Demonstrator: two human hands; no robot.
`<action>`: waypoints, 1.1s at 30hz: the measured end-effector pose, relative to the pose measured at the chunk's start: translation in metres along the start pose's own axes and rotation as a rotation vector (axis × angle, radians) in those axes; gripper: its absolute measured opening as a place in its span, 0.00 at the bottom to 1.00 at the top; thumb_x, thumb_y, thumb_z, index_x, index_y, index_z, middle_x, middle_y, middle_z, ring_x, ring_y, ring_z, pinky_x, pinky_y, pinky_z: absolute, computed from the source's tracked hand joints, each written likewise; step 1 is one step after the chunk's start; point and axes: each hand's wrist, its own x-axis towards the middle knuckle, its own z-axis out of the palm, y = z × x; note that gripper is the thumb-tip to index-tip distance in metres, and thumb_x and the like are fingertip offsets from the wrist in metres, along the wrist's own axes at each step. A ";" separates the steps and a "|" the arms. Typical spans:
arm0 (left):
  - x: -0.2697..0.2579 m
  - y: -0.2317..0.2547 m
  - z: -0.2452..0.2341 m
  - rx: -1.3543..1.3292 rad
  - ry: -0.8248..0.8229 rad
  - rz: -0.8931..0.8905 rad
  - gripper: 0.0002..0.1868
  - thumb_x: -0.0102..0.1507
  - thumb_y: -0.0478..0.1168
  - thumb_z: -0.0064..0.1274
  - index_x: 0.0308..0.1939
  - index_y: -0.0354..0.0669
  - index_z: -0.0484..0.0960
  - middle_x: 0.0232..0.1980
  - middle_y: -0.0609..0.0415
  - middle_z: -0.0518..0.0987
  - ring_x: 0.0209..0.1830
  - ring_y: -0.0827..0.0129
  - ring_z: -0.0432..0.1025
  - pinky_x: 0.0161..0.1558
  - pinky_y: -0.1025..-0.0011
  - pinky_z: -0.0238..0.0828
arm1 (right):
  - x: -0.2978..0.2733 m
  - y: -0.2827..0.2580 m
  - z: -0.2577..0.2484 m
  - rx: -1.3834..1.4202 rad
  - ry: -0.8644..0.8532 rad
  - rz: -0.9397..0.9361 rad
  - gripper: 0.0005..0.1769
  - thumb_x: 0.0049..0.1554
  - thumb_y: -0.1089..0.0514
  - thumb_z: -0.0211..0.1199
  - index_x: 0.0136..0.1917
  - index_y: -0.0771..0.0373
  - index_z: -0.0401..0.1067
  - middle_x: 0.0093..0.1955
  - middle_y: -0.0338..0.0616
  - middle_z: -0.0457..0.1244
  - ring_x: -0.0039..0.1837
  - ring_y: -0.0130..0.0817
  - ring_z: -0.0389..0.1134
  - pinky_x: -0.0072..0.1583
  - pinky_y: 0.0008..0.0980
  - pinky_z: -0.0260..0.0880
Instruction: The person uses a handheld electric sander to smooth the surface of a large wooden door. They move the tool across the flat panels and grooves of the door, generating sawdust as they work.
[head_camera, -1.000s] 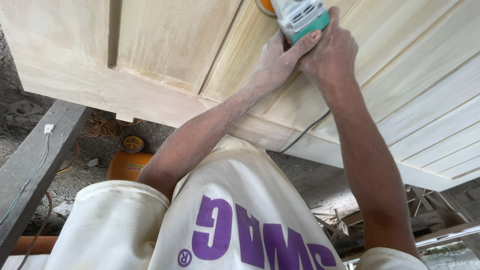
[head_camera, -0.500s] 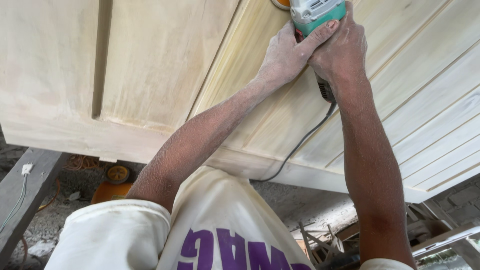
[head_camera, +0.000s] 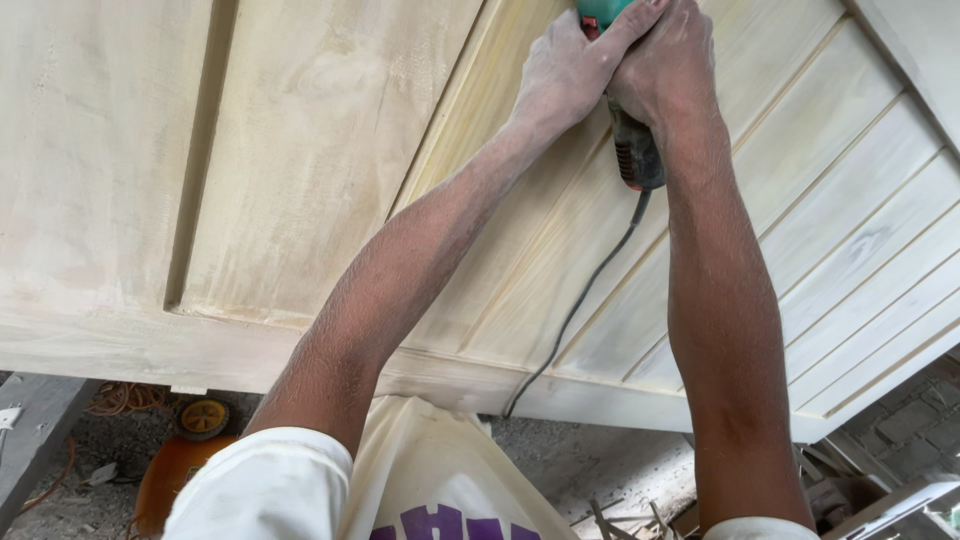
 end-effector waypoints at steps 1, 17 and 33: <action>0.008 0.002 0.003 0.019 0.017 0.016 0.53 0.53 0.84 0.41 0.41 0.32 0.82 0.27 0.53 0.85 0.30 0.64 0.85 0.31 0.65 0.83 | 0.005 0.001 -0.003 0.011 -0.028 0.049 0.14 0.56 0.58 0.70 0.46 0.71 0.72 0.40 0.59 0.70 0.42 0.50 0.75 0.43 0.45 0.78; 0.059 0.022 0.026 0.154 0.034 0.054 0.37 0.59 0.71 0.42 0.41 0.40 0.82 0.23 0.55 0.83 0.23 0.71 0.84 0.25 0.71 0.80 | 0.035 0.026 -0.018 0.051 0.108 0.024 0.06 0.59 0.64 0.62 0.46 0.72 0.75 0.39 0.56 0.70 0.41 0.46 0.75 0.44 0.45 0.78; 0.057 0.023 0.033 0.262 0.005 0.034 0.50 0.50 0.86 0.37 0.23 0.40 0.85 0.20 0.54 0.84 0.22 0.68 0.85 0.23 0.70 0.82 | 0.023 0.037 -0.010 0.120 0.116 0.234 0.16 0.62 0.51 0.65 0.46 0.68 0.76 0.42 0.56 0.71 0.44 0.46 0.76 0.47 0.46 0.78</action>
